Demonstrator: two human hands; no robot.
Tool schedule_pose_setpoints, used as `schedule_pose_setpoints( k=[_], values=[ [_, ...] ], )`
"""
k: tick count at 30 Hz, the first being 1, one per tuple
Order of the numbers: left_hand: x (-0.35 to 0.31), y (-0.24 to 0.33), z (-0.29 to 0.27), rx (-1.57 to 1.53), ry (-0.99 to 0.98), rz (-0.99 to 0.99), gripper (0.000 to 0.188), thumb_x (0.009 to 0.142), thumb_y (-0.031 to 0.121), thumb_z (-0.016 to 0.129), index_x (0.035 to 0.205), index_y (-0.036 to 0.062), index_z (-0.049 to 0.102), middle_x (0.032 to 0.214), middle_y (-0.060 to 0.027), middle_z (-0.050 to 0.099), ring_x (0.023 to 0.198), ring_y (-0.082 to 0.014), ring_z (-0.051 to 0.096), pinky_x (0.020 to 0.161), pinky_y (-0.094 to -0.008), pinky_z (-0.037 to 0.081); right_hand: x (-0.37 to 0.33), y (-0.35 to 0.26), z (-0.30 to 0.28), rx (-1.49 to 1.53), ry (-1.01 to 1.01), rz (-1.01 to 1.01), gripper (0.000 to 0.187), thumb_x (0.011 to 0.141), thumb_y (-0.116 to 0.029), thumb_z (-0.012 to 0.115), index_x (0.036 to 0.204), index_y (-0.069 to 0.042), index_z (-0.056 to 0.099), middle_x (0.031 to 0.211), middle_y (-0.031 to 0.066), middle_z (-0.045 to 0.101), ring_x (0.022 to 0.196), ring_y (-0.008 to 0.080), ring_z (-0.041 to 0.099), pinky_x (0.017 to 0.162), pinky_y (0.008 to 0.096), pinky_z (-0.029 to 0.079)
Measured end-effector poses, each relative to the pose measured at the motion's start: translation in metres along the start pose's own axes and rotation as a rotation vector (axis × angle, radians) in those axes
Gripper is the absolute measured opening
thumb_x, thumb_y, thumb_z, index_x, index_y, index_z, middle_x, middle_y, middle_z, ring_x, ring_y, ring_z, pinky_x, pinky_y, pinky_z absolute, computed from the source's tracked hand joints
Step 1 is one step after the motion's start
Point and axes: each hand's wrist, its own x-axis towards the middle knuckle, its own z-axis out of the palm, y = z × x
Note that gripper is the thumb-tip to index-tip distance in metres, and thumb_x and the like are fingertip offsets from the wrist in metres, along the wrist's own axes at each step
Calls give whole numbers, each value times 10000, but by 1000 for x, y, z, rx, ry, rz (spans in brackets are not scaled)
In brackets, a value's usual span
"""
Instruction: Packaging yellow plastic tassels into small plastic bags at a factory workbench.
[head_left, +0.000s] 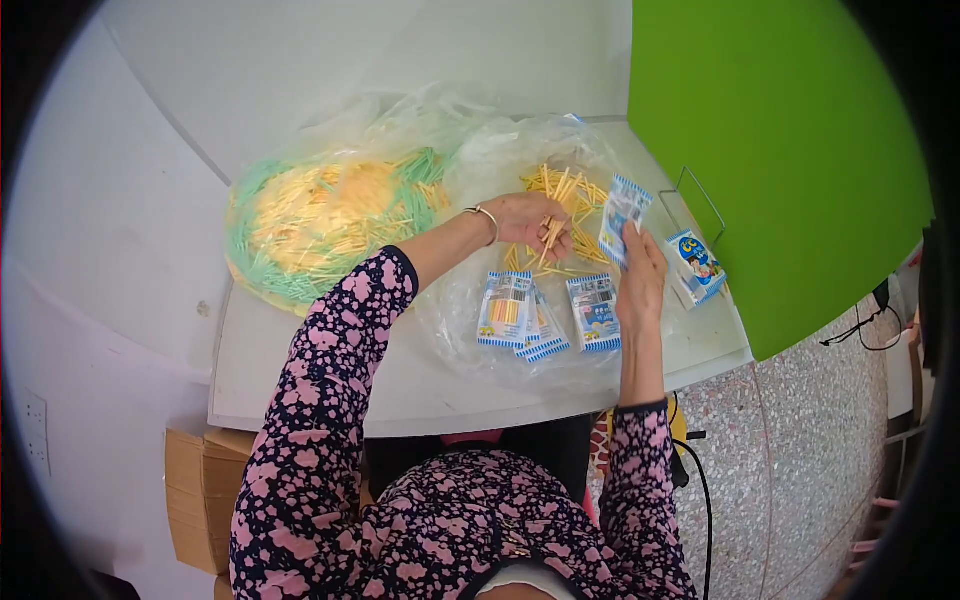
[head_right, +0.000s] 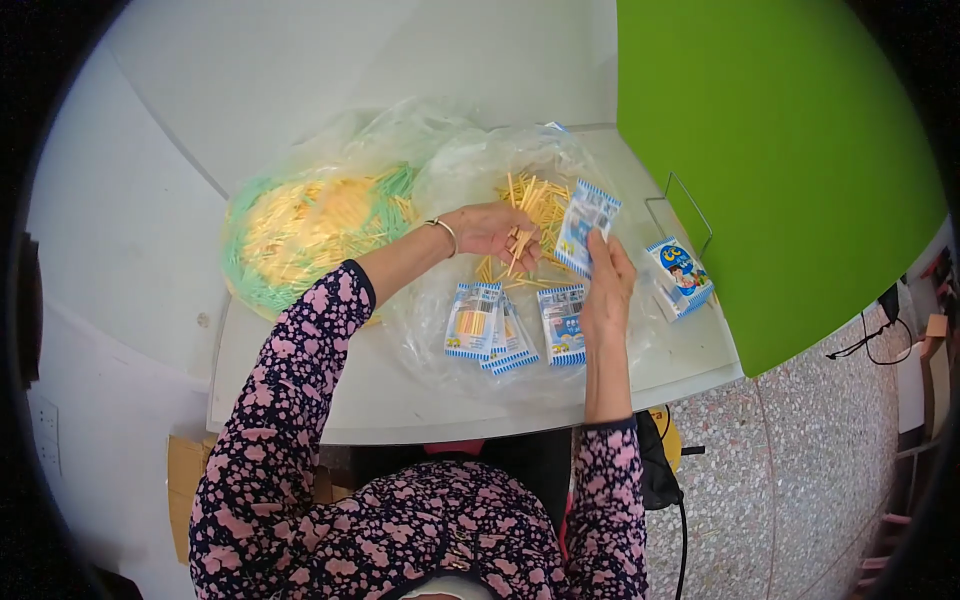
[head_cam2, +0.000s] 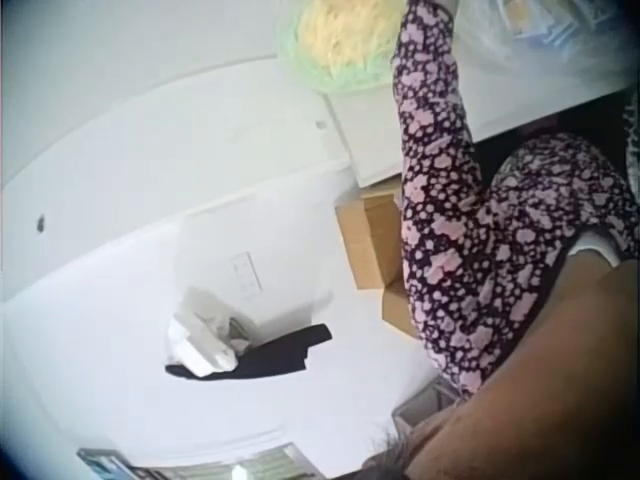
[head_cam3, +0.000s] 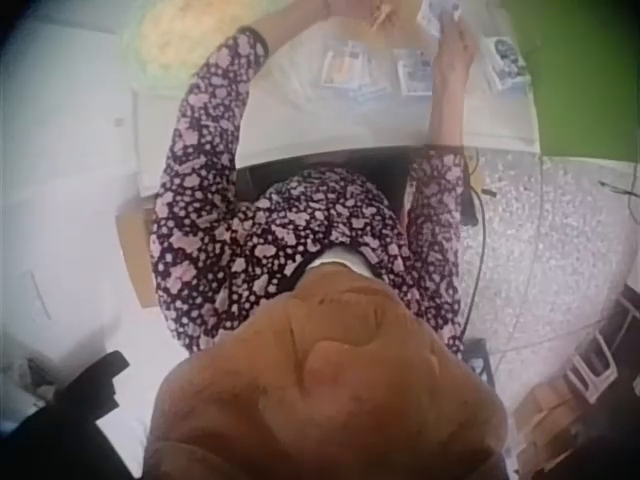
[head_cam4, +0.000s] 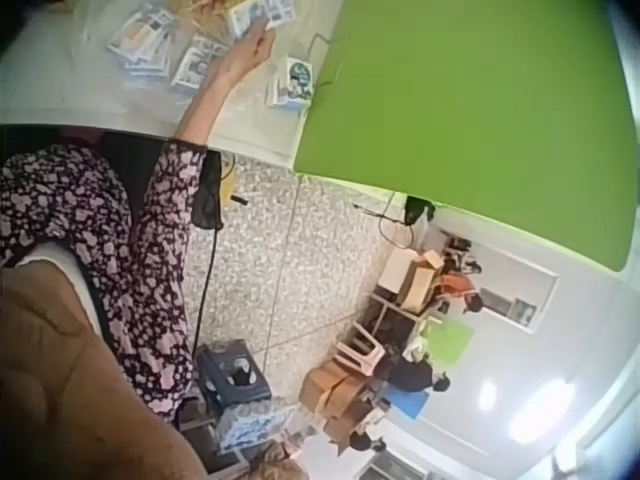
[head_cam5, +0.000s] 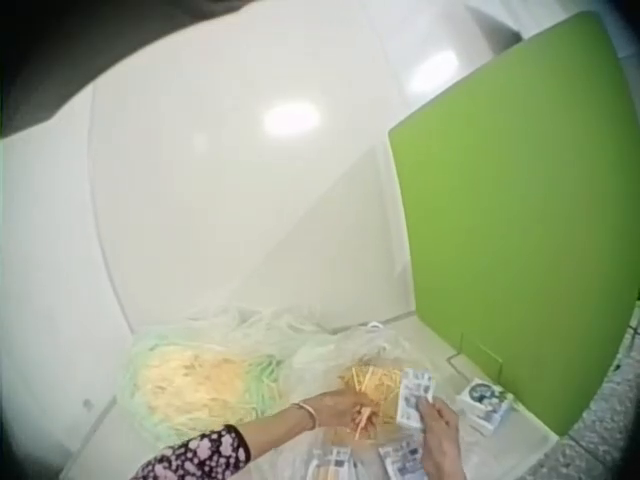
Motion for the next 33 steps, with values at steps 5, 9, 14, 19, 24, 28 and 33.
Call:
schedule_pose_setpoints(
  k=[5,9,14,19,24,28,33],
  values=[
    [0,-10,10,-225,-59,-73,237,845,194,497,899,-29,556,865,-165,616,793,-283,622,778,-420,513,51,22,27,72,-8,-7,197,861,-183,589,956,-11,574,938,48,592,846,105,538,773,233,421],
    [2,-18,1,-245,-138,-44,263,861,202,508,951,-43,538,865,-182,611,801,-312,621,782,-446,509,65,37,60,126,-134,75,138,853,-170,597,859,-32,597,775,19,600,652,85,547,581,231,448],
    [4,-14,-5,-257,-90,-28,235,884,199,507,970,-18,540,857,-169,620,786,-296,631,762,-438,522,76,52,58,152,-207,165,138,846,-163,606,867,-26,600,781,39,616,649,103,569,566,249,473],
    [8,-15,-2,-196,53,-14,223,862,156,561,1008,-10,536,881,-147,615,814,-283,630,752,-425,529,88,49,41,3,-119,34,117,831,-146,618,861,-32,620,773,22,615,669,87,565,597,233,447],
    [10,-23,-4,-97,180,217,222,854,163,583,1007,5,549,879,-107,613,808,-224,622,729,-344,524,85,18,8,-80,-95,-27,157,826,-185,635,894,-44,620,831,10,628,704,75,576,649,211,452],
    [14,-26,-10,97,292,426,193,861,188,550,896,0,577,750,-96,616,675,-203,625,590,-315,503,66,2,-4,-166,-98,28,150,834,-165,622,912,-36,622,851,9,634,719,58,580,646,201,456],
    [1,-17,3,-109,181,352,214,851,171,565,859,-43,572,762,-126,618,683,-223,625,591,-323,505,43,-1,-26,-178,-72,58,163,840,-153,614,948,-30,620,868,17,638,747,66,592,668,207,468]
  ],
)
